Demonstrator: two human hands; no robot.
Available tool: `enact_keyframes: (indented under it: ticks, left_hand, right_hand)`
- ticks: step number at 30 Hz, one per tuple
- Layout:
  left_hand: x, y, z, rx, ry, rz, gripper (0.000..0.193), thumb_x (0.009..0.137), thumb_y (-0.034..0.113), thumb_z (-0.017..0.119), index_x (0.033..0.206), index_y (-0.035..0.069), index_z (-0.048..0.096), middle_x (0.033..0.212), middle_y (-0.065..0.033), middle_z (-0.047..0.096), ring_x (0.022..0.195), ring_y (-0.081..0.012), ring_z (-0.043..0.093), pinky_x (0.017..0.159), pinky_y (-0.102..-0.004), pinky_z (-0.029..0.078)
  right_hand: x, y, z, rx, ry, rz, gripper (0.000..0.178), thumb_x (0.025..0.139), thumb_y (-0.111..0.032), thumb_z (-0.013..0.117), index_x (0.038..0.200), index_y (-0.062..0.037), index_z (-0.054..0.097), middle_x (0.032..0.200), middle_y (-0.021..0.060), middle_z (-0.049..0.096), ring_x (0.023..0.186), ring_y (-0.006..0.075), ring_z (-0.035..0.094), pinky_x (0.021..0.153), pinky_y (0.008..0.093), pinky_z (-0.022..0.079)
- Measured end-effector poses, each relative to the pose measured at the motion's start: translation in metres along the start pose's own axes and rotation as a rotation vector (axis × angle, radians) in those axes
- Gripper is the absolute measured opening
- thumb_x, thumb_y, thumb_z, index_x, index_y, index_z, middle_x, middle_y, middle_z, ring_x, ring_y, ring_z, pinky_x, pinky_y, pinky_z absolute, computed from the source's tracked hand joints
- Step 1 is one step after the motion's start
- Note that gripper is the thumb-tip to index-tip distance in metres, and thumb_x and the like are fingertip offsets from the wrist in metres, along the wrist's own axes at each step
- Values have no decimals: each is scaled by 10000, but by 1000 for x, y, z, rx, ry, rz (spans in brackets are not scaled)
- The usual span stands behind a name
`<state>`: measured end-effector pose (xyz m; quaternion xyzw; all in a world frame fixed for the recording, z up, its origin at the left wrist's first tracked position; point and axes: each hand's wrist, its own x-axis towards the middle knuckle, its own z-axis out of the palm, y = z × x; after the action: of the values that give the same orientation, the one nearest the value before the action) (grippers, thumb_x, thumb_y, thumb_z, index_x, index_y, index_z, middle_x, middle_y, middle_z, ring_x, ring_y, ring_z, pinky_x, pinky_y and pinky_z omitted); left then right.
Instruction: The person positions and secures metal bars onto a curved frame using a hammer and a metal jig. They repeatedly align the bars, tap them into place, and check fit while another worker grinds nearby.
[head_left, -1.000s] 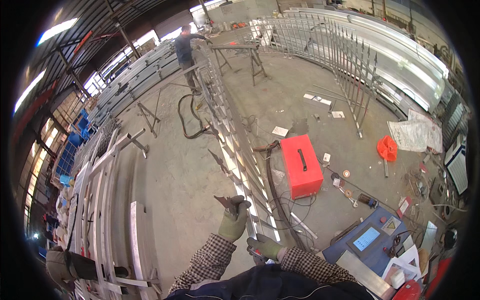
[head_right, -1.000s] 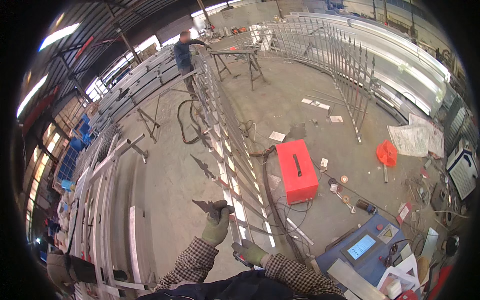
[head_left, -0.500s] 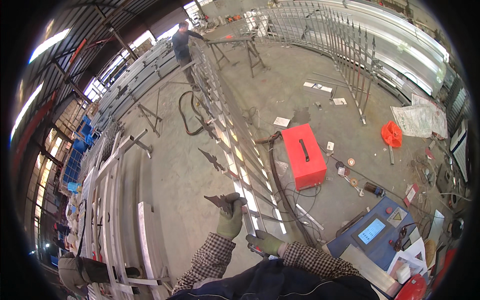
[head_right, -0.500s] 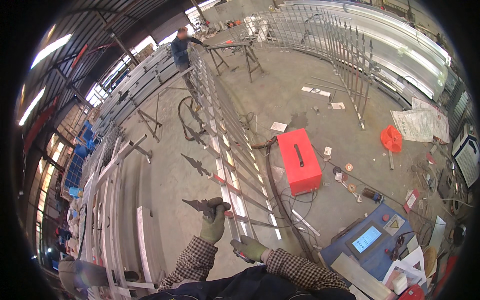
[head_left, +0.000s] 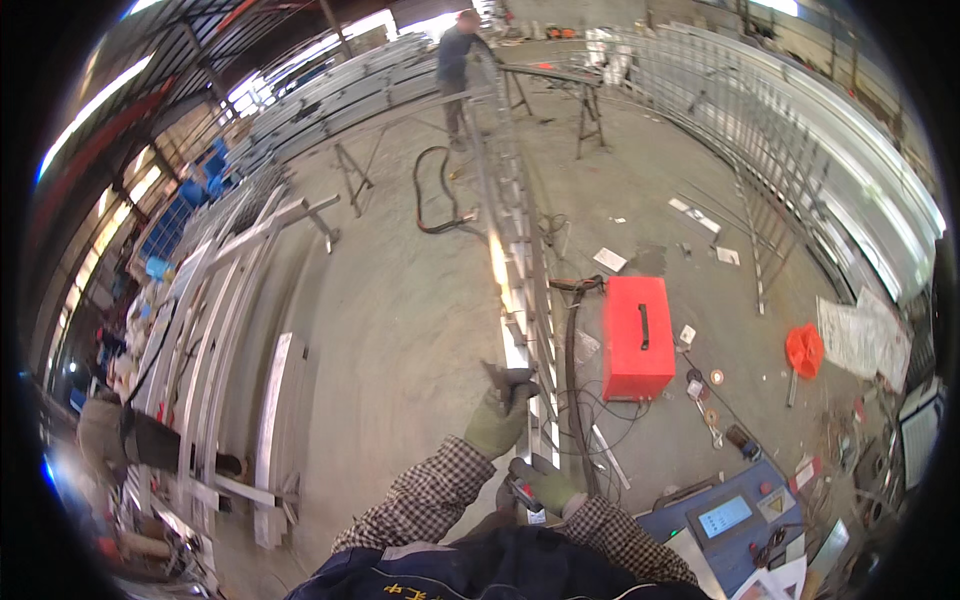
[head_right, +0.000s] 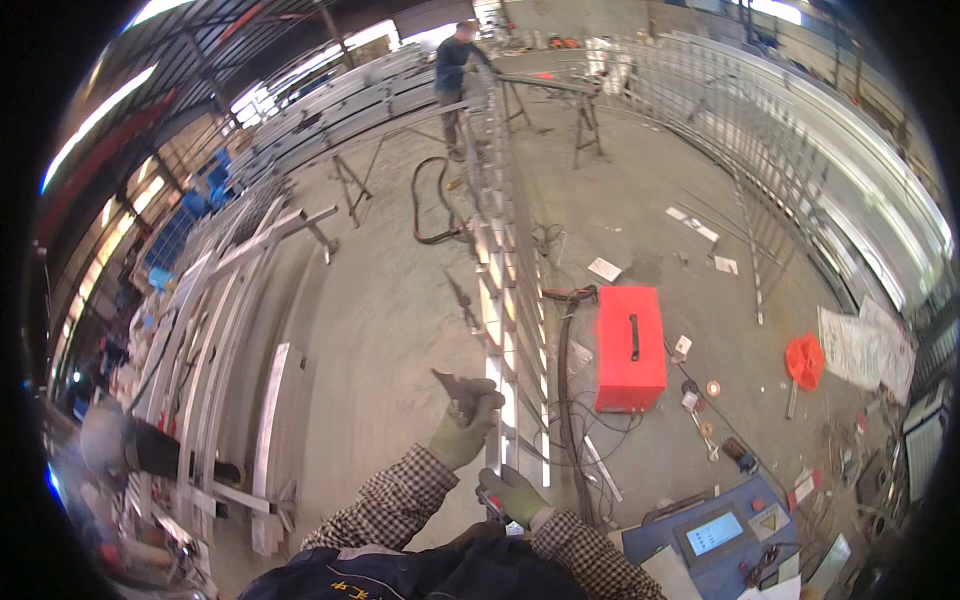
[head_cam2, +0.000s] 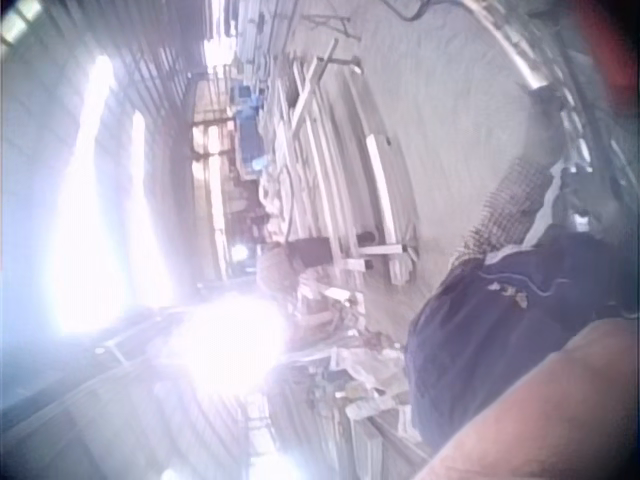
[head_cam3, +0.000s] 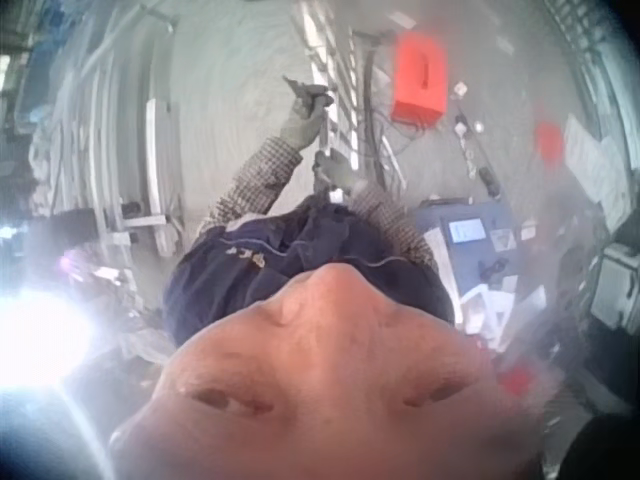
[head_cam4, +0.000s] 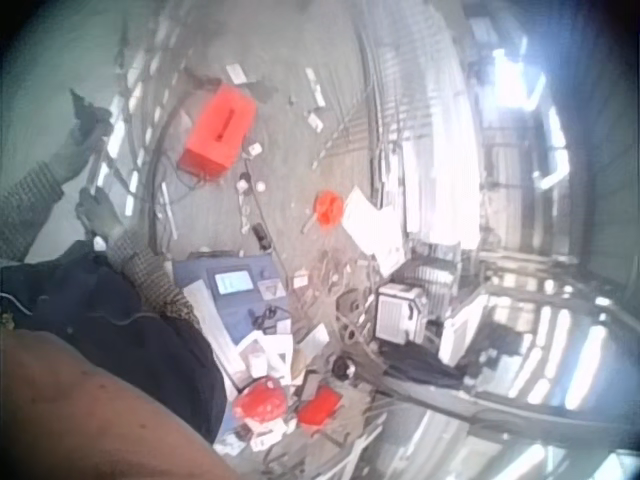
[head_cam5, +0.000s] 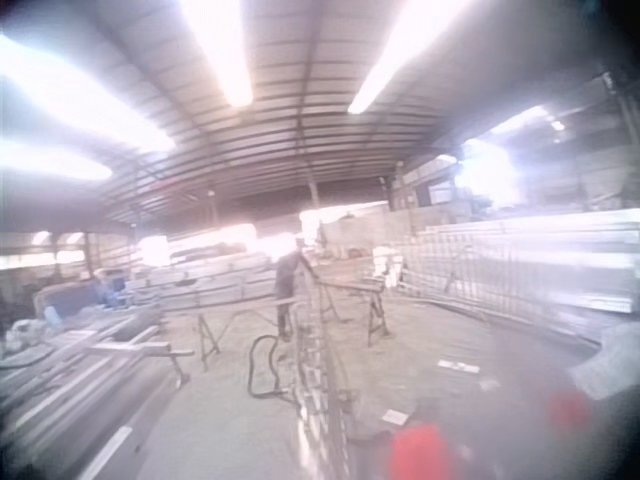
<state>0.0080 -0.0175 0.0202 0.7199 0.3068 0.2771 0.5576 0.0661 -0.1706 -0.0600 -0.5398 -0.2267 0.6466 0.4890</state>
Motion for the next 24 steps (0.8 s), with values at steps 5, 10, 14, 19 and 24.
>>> enact_keyframes:
  ticks: [5,10,14,19,24]
  left_hand:
    - [2,4,-4,92,-73,90,245,1053,112,524,1268,-4,518,1039,-162,710,965,-238,703,861,-359,559]
    - [10,1,-17,249,-174,308,240,1003,142,581,1212,22,579,1061,-198,694,984,-356,703,872,-422,562]
    - [24,-9,-35,262,-410,384,318,930,162,648,1206,20,577,1037,-201,671,969,-391,674,863,-467,553]
    - [35,-10,-43,347,-501,500,377,908,211,655,1209,16,542,1005,-182,656,931,-377,668,846,-481,543]
    - [50,-6,-45,430,-631,565,370,935,272,610,1183,0,569,1022,-180,666,934,-353,679,839,-466,548]
  right_hand:
    - [-2,1,6,54,86,-58,380,998,-383,642,1088,-15,661,926,99,707,767,152,658,698,292,512]
    - [-7,13,24,224,300,30,328,999,-333,634,1038,-9,665,895,111,718,739,170,677,651,313,534]
    - [-6,23,46,-14,435,-93,389,1013,-391,593,1010,-8,663,911,132,723,733,205,690,639,337,561]
    - [-1,28,77,507,593,-105,455,1022,-506,536,1034,-65,648,885,95,688,756,238,678,675,390,583]
    - [14,27,95,871,782,-195,385,1043,-524,519,957,-164,624,829,23,657,731,225,641,636,451,562]
